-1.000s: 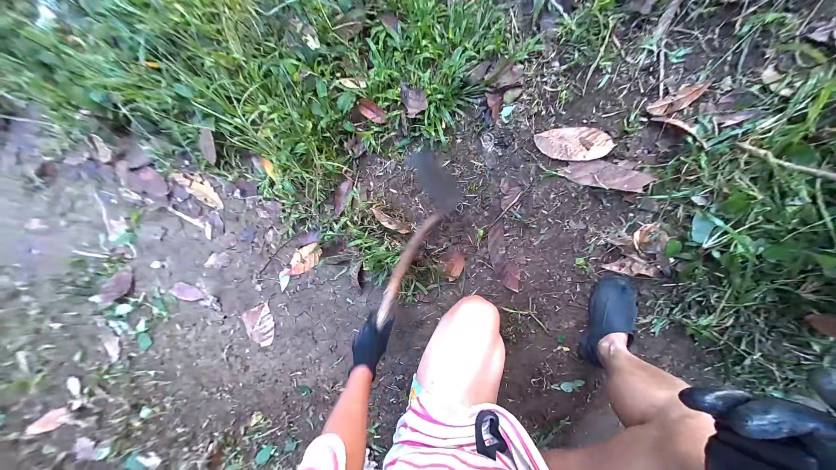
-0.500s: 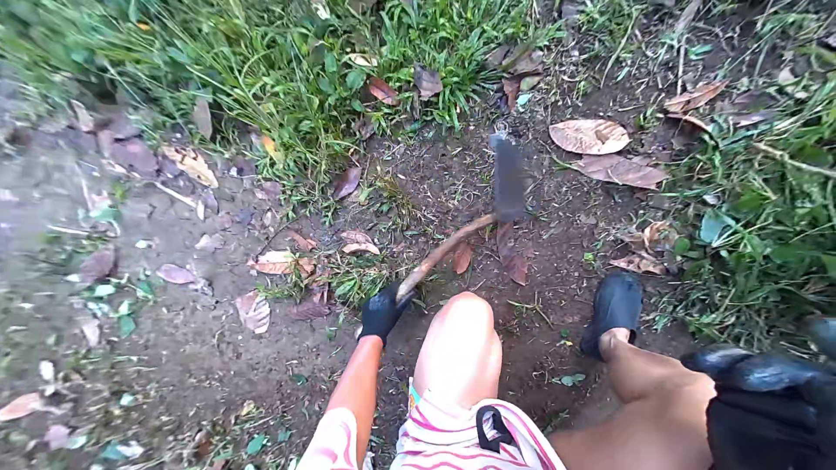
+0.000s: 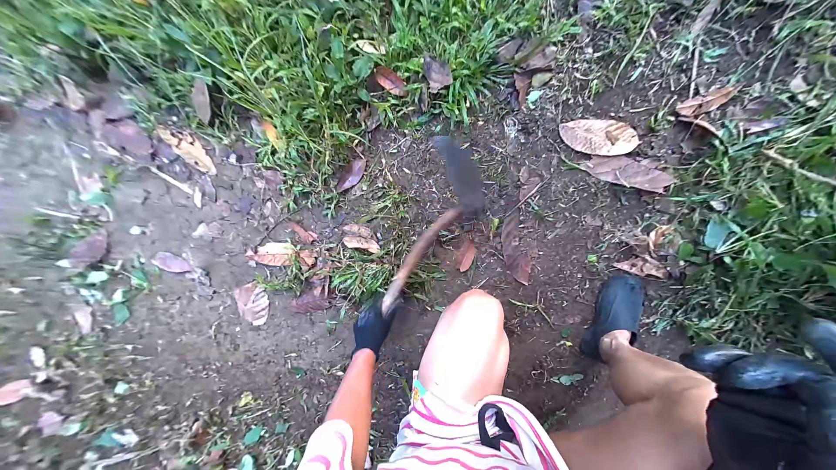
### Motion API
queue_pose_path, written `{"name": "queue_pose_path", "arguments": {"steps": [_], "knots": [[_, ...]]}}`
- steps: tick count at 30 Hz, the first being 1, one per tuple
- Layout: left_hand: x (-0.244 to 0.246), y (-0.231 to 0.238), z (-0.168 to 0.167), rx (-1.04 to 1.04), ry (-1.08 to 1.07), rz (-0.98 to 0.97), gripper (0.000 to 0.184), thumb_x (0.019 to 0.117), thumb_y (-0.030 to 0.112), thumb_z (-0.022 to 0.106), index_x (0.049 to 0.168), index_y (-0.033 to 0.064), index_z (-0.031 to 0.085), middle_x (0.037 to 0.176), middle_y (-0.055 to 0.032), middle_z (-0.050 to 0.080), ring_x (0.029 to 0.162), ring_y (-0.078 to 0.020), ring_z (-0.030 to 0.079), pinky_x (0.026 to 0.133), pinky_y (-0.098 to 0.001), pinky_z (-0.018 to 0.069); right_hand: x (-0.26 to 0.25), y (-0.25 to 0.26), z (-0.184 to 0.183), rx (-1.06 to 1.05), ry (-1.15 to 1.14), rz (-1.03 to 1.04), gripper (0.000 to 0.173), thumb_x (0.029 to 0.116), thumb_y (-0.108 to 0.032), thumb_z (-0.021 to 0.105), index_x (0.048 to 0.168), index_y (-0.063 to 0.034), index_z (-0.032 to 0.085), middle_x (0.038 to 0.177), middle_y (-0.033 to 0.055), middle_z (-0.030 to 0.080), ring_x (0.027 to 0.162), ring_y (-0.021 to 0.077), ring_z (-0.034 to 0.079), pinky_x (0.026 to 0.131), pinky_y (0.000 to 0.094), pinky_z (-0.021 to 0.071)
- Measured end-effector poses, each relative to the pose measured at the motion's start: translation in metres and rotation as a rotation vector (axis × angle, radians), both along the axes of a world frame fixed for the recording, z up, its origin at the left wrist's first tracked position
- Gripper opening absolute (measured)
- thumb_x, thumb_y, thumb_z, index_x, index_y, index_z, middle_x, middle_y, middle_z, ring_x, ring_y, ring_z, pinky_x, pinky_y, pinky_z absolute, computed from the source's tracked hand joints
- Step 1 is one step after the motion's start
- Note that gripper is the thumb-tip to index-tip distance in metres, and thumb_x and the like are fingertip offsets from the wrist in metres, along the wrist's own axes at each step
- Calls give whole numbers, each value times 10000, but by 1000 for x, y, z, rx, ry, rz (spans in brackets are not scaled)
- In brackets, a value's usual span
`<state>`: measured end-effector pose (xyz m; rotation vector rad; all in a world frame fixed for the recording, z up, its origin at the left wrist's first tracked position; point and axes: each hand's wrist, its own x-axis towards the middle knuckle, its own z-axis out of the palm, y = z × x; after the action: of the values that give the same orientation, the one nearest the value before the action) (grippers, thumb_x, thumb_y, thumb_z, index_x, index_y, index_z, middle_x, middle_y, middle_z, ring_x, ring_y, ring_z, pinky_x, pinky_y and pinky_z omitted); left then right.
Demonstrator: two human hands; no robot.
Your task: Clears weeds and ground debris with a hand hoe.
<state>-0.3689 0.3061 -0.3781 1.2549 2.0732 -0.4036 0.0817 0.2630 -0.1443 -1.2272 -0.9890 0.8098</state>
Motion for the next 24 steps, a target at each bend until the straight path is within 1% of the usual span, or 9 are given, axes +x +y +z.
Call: {"name": "queue_pose_path", "arguments": {"steps": [3, 7, 11, 13, 15, 18, 20, 22, 24], "knots": [[-30, -102, 2, 24, 38, 493, 675, 1038, 568, 489, 1498, 73, 489, 1285, -268, 648, 1179, -433, 635, 1005, -643, 484, 5, -5, 5, -21, -12, 10, 349, 1086, -224, 436, 1388, -127, 581, 974, -21, 754, 869, 149, 727, 840, 345, 614], [-31, -167, 41, -32, 112, 568, 639, 1041, 559, 494, 1472, 87, 519, 1158, -282, 684, 1046, -460, 674, 908, -667, 517, -8, -4, 22, -61, -44, -163, 289, 1061, -349, 495, 1267, -188, 618, 893, -101, 752, 801, 103, 734, 787, 310, 630], [18, -62, 52, -62, -6, 90, 689, 1017, 592, 508, 1496, 96, 518, 1254, -258, 676, 1215, -441, 622, 1056, -642, 438, -7, -4, 10, -9, -6, -62, 308, 1061, -255, 467, 1312, -141, 603, 911, -57, 749, 822, 127, 729, 815, 340, 622], [31, 14, 48, -28, -37, -203, 669, 1005, 619, 503, 1452, 124, 563, 1233, -236, 690, 1185, -441, 639, 1013, -657, 456, -1, -5, -1, 9, 2, 9, 340, 1061, -162, 424, 1353, -71, 573, 938, -4, 742, 850, 164, 724, 844, 377, 616], [15, 47, 25, 40, -25, -275, 662, 987, 640, 526, 1448, 166, 568, 1221, -231, 699, 1160, -452, 653, 982, -678, 471, -2, -3, -6, 3, -22, 8, 345, 1069, -175, 417, 1358, -67, 574, 936, 4, 742, 844, 172, 723, 827, 386, 618], [-35, -22, -13, 33, 23, 170, 689, 1015, 610, 495, 1523, 144, 489, 1383, -220, 623, 1304, -406, 578, 1095, -630, 424, -3, -6, -3, -6, -13, -1, 349, 1075, -187, 420, 1375, -90, 571, 941, -3, 746, 838, 164, 724, 824, 374, 621], [-50, -84, -4, 67, 56, 478, 685, 1033, 571, 498, 1526, 95, 467, 1365, -253, 617, 1265, -432, 591, 1061, -646, 440, -1, -11, 0, -13, -9, -15, 343, 1077, -185, 429, 1374, -102, 578, 949, -12, 751, 849, 151, 729, 831, 352, 621], [-48, -117, 15, 66, 97, 587, 665, 1035, 580, 489, 1487, 92, 503, 1246, -268, 662, 1137, -448, 647, 966, -661, 489, 3, -16, 0, -1, 10, -34, 339, 1074, -171, 432, 1366, -88, 583, 948, -1, 747, 853, 161, 726, 840, 363, 617], [-35, -115, 29, 43, 74, 535, 660, 1029, 583, 504, 1471, 93, 520, 1202, -270, 676, 1087, -447, 666, 938, -658, 507, 3, -14, -1, 11, 14, -51, 336, 1062, -156, 419, 1344, -73, 582, 926, -3, 741, 847, 164, 725, 848, 372, 617]]}}
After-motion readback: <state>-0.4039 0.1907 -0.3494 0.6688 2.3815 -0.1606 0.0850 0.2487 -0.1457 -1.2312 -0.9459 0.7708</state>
